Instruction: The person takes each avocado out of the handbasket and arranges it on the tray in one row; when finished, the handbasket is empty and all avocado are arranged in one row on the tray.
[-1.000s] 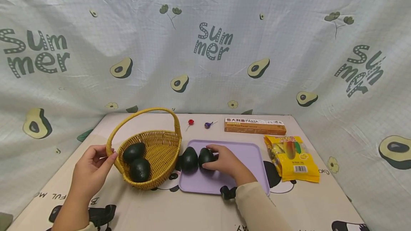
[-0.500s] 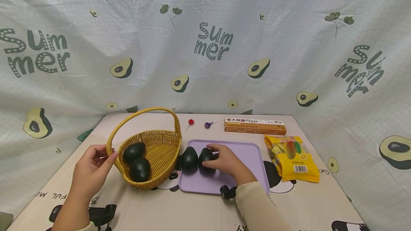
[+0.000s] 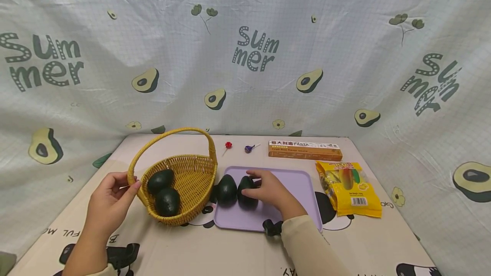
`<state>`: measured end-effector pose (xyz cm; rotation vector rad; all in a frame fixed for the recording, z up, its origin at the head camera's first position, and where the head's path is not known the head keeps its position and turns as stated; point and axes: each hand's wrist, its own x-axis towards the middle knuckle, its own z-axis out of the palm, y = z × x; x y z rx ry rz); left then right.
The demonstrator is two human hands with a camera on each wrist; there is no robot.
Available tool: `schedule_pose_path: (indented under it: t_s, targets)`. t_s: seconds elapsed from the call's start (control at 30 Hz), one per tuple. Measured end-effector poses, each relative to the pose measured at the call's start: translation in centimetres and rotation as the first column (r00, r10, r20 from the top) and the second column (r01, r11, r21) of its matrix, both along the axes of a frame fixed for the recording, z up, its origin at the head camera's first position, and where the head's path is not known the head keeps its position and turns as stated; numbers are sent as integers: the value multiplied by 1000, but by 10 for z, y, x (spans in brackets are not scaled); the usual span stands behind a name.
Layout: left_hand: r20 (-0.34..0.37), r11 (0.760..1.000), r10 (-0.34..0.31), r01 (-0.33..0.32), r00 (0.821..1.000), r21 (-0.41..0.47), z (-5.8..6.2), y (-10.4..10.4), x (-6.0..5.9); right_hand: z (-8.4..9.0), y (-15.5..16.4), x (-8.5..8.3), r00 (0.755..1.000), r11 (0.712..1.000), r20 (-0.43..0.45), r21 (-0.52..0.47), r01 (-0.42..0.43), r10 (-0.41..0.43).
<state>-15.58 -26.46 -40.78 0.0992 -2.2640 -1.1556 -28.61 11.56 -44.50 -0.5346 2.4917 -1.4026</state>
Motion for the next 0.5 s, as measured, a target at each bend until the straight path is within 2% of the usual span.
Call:
schedule_pose_path:
  t_s: [0.17, 0.5]
  targets:
    - [3, 1000, 0, 0, 1000, 0, 0, 0, 0, 5, -2, 0, 999, 1000, -30, 9, 15, -15]
    - [-2, 1000, -2, 2, 1000, -2, -1, -1, 0, 25, -12, -2, 994, 999, -102, -26, -32, 29]
